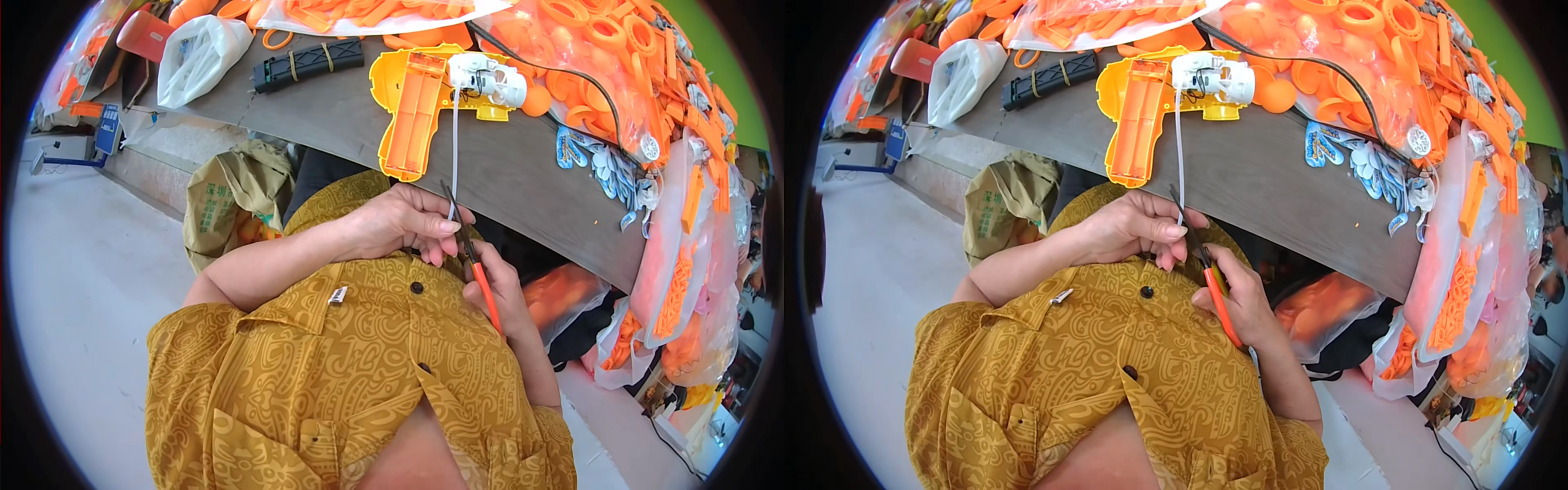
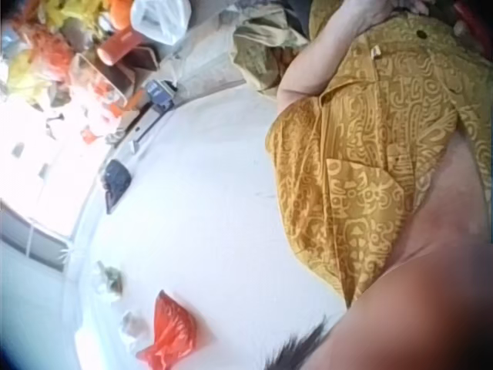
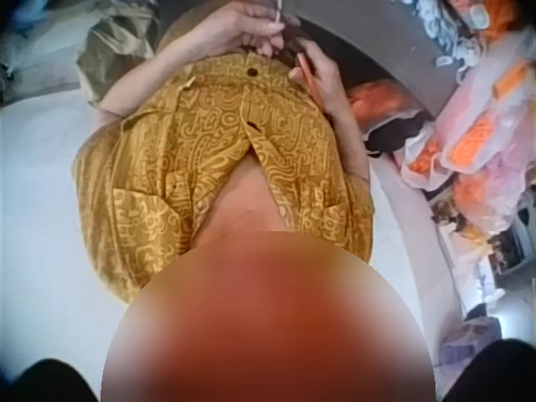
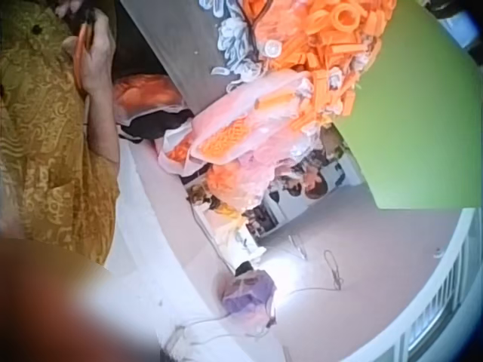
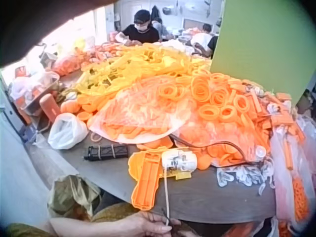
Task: Assembling yellow and orange plastic toy guns by fitting components together and using scissors to adjust parts.
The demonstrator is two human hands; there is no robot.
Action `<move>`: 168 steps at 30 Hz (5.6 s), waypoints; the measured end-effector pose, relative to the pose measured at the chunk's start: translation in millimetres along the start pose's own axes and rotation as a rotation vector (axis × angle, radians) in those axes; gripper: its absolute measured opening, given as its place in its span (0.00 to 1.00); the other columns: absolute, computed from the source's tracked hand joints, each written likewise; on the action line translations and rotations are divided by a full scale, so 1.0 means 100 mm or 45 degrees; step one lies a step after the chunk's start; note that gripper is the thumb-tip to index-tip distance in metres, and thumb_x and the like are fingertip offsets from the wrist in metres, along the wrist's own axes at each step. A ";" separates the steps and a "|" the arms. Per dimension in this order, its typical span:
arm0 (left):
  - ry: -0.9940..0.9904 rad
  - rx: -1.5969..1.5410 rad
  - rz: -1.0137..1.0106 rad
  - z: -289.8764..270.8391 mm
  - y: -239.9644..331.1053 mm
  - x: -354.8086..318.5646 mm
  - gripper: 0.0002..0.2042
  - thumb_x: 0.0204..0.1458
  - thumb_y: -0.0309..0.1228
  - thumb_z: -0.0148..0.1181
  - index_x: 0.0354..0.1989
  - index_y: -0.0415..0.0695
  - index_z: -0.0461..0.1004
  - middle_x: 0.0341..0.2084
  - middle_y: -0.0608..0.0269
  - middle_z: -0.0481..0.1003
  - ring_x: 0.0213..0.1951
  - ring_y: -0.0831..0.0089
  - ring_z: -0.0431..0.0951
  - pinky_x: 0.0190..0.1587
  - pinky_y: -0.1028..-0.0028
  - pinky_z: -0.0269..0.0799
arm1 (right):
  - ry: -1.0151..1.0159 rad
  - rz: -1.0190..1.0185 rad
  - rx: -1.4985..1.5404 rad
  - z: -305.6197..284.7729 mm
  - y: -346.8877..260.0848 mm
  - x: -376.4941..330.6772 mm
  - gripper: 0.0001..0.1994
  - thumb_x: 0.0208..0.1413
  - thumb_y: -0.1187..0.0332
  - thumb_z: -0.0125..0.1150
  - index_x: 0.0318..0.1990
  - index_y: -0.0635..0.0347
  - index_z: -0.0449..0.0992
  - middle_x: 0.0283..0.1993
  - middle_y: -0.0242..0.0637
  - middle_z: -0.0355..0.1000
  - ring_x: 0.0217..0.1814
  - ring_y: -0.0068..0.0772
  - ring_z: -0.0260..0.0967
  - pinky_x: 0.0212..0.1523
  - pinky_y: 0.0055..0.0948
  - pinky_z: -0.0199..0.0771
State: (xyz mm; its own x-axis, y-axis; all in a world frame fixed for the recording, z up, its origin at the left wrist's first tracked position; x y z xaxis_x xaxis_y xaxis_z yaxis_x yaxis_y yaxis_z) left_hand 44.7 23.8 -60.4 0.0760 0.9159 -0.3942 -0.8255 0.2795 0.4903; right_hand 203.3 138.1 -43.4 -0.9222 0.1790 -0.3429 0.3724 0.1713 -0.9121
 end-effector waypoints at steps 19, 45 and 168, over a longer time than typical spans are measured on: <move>1.259 1.177 1.068 -0.03 0.65 -1.17 0.05 0.42 0.26 0.63 0.27 0.40 0.74 0.20 0.68 0.74 0.25 0.84 0.72 0.28 0.83 0.66 | 0.642 -0.057 -0.310 -0.66 -0.20 -0.14 0.24 0.39 0.71 0.65 0.48 0.62 0.66 0.21 0.27 0.59 0.22 0.17 0.59 0.23 0.19 0.60; 0.035 2.473 1.035 0.54 0.84 -0.07 0.19 0.34 0.23 0.60 0.39 0.37 0.71 0.39 0.54 0.72 0.47 0.57 0.70 0.54 0.54 0.56 | 0.652 -1.238 -1.040 -0.04 -0.35 0.57 0.10 0.37 0.69 0.51 0.30 0.63 0.70 0.26 0.33 0.60 0.30 0.29 0.59 0.30 0.28 0.58; 0.323 2.091 1.521 0.45 1.12 0.34 0.14 0.32 0.27 0.64 0.32 0.47 0.74 0.25 0.67 0.72 0.31 0.69 0.68 0.39 0.71 0.60 | 0.592 -0.329 0.844 -0.81 -0.54 0.73 0.08 0.55 0.69 0.50 0.33 0.66 0.71 0.33 0.36 0.69 0.23 0.20 0.63 0.22 0.19 0.64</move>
State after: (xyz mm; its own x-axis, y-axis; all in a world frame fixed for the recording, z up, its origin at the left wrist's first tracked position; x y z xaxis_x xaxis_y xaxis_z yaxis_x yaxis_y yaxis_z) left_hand -19.9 98.9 16.6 -0.1913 0.7910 0.5812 0.7892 -0.2281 0.5702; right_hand 124.3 220.6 -1.0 -0.7788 0.6174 -0.1106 -0.1162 -0.3153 -0.9418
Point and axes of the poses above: each hand's wrist, its own x-axis towards the middle knuckle, its own z-axis out of the palm, y = z × x, the point moved 2 cm from there along x, towards the middle knuckle
